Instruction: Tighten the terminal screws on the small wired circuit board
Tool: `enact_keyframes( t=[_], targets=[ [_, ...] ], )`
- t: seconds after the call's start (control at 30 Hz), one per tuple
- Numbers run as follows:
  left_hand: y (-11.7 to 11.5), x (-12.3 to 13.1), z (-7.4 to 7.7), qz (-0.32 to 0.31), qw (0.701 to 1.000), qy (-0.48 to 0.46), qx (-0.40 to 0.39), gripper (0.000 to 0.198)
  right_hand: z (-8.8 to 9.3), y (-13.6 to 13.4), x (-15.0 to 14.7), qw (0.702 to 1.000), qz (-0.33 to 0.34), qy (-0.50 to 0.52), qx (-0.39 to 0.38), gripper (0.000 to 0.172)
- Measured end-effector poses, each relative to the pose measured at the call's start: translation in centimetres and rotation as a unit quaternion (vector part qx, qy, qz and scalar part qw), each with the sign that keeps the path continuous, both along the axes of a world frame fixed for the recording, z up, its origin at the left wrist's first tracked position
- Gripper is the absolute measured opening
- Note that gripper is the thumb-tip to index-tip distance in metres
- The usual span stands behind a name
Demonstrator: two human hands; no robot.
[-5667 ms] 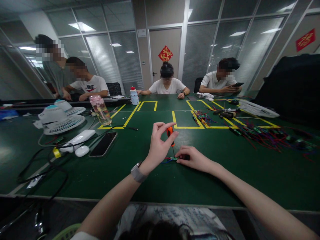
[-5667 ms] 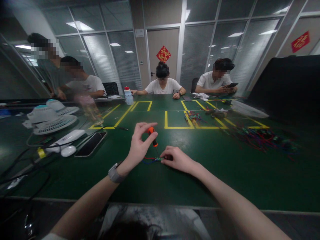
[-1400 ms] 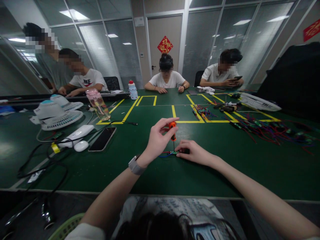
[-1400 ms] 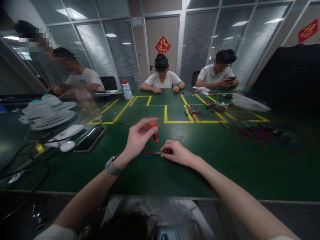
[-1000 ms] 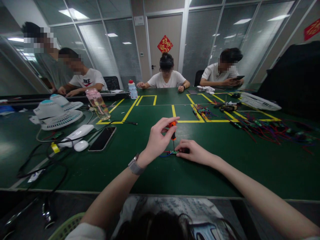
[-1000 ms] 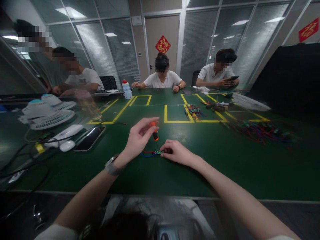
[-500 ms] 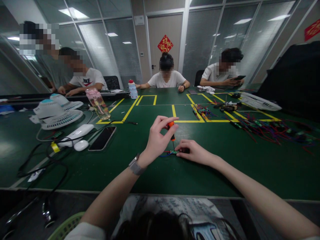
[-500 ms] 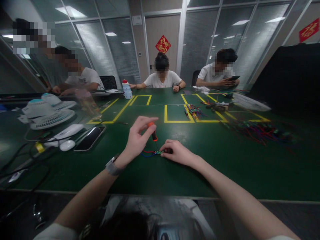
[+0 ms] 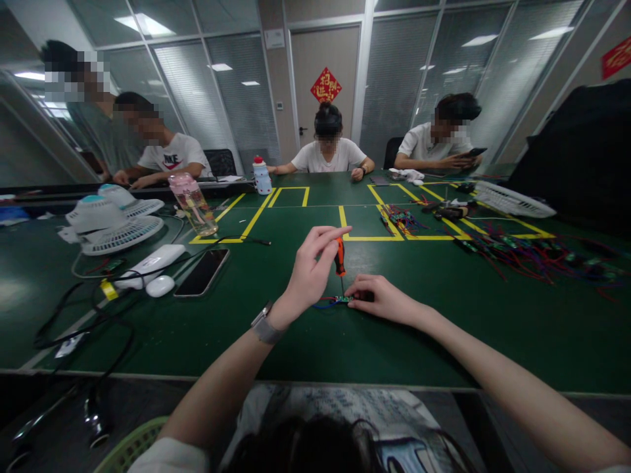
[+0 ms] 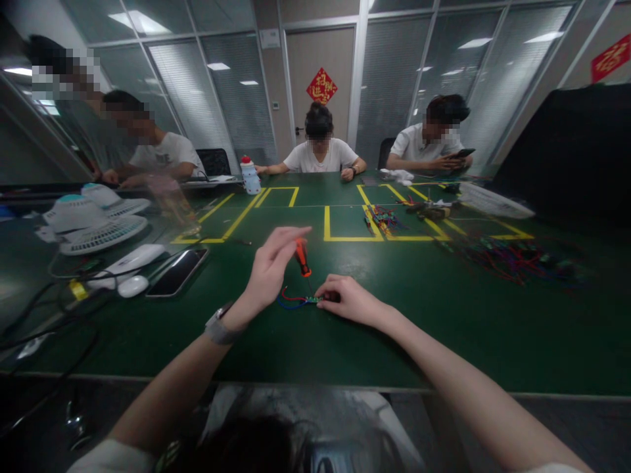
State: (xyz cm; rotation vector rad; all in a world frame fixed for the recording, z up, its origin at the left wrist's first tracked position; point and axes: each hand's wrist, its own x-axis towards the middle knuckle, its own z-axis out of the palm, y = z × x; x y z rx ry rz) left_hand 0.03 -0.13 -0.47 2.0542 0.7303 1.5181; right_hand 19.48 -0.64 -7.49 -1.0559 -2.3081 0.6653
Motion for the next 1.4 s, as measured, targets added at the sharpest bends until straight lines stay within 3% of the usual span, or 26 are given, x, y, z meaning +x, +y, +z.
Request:
enact_keyframes(
  t=[0.13,0.27,0.37,0.53,0.7,0.87,1.0,1.07,1.17,1.27,1.4],
  targets=[
    [0.11,-0.09,0.10,-0.022,0.999,-0.028,-0.037,0.026,-0.08,0.09,0.04,1.000,0.005,0.005,0.001,0.017],
    [0.01,-0.16,0.04,0.050,0.999,0.000,-0.013,0.019,-0.20,0.13,0.06,1.000,0.004,0.005,0.005,0.017],
    [0.04,-0.21,-0.06,0.096,0.995,0.025,0.025,0.024,-0.23,0.11,0.09,1.000,0.006,0.008,0.006,0.017],
    [0.04,0.02,-0.23,-0.010,1.000,0.005,-0.004,0.028,-0.19,0.11,0.12,1.000,0.007,0.003,0.006,0.017],
    [-0.32,0.11,-0.20,0.042,0.999,0.025,0.021,0.021,-0.02,0.06,0.03,1.000,0.008,0.008,0.001,0.018],
    [-0.24,0.03,-0.21,0.003,1.000,0.020,0.009,0.029,0.06,0.01,0.04,1.000,0.006,0.003,0.003,0.016],
    [-0.21,0.00,-0.06,0.077,0.995,0.034,0.045,0.014,-0.06,0.02,0.10,1.000,0.007,0.010,-0.002,0.017],
    [-0.19,0.02,-0.07,0.090,0.993,0.045,0.063,0.018,-0.11,0.04,0.12,1.000,0.007,0.011,0.001,0.017],
    [-0.13,0.13,-0.26,0.030,0.998,0.031,0.050,0.030,-0.14,0.06,0.12,1.000,0.008,0.011,0.003,0.016],
    [-0.12,0.21,-0.38,-0.007,1.000,0.002,0.012,0.028,-0.13,0.07,0.12,1.000,0.010,0.011,0.003,0.016],
    [-0.16,0.09,-0.21,0.071,0.997,0.008,0.026,0.014,-0.11,0.06,0.12,1.000,0.008,0.006,0.003,0.017]
  ],
)
